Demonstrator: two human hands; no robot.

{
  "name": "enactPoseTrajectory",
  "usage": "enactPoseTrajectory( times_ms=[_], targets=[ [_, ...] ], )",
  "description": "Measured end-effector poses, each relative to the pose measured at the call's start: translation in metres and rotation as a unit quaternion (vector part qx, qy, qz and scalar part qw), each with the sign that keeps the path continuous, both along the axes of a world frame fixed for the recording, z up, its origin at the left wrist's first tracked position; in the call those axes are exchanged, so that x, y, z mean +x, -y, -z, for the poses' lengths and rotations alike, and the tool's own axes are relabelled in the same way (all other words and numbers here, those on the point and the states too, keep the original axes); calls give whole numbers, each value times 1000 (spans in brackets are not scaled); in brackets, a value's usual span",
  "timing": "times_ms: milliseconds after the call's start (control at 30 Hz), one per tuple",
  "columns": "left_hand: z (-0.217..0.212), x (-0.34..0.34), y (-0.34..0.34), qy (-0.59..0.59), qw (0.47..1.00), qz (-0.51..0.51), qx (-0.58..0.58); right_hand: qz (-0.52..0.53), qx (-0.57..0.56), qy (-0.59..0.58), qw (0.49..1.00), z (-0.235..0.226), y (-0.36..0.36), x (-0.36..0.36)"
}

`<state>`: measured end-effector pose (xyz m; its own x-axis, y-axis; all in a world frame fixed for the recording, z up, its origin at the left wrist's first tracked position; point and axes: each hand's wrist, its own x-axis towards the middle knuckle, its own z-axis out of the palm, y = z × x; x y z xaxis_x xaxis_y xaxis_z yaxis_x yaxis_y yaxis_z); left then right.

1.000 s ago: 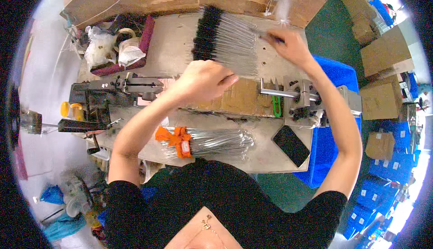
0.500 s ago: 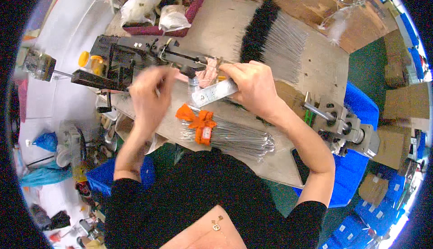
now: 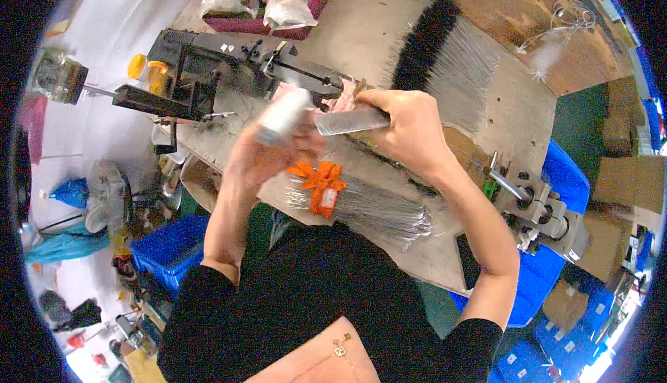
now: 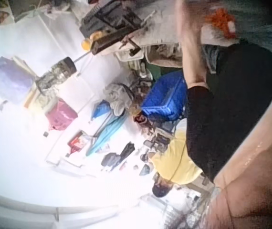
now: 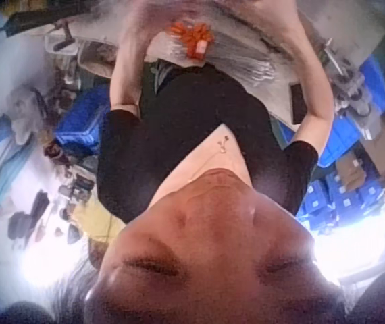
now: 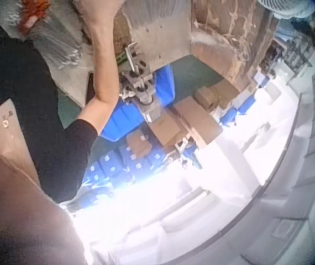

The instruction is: The person measures metal rods with a ruler, then assembles brush components by hand using a manual jig.

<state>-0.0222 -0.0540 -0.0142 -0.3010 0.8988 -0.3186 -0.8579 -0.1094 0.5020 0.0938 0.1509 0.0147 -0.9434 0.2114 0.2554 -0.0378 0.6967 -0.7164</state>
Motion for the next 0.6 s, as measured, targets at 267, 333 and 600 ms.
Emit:
enactPoseTrajectory(
  times_ms=[267, 333, 600],
  targets=[
    [40, 8, -30, -311, 934, 63, -166, -28, 49, 27, 998, 0, -1, 0],
    [37, 5, -32, -420, 898, 50, -123, -34, 127, -17, 991, 2, -2, 0],
    [59, -68, 125, -171, 898, -233, -333, -67, 195, -22, 978, 53, 13, 63]
  ],
)
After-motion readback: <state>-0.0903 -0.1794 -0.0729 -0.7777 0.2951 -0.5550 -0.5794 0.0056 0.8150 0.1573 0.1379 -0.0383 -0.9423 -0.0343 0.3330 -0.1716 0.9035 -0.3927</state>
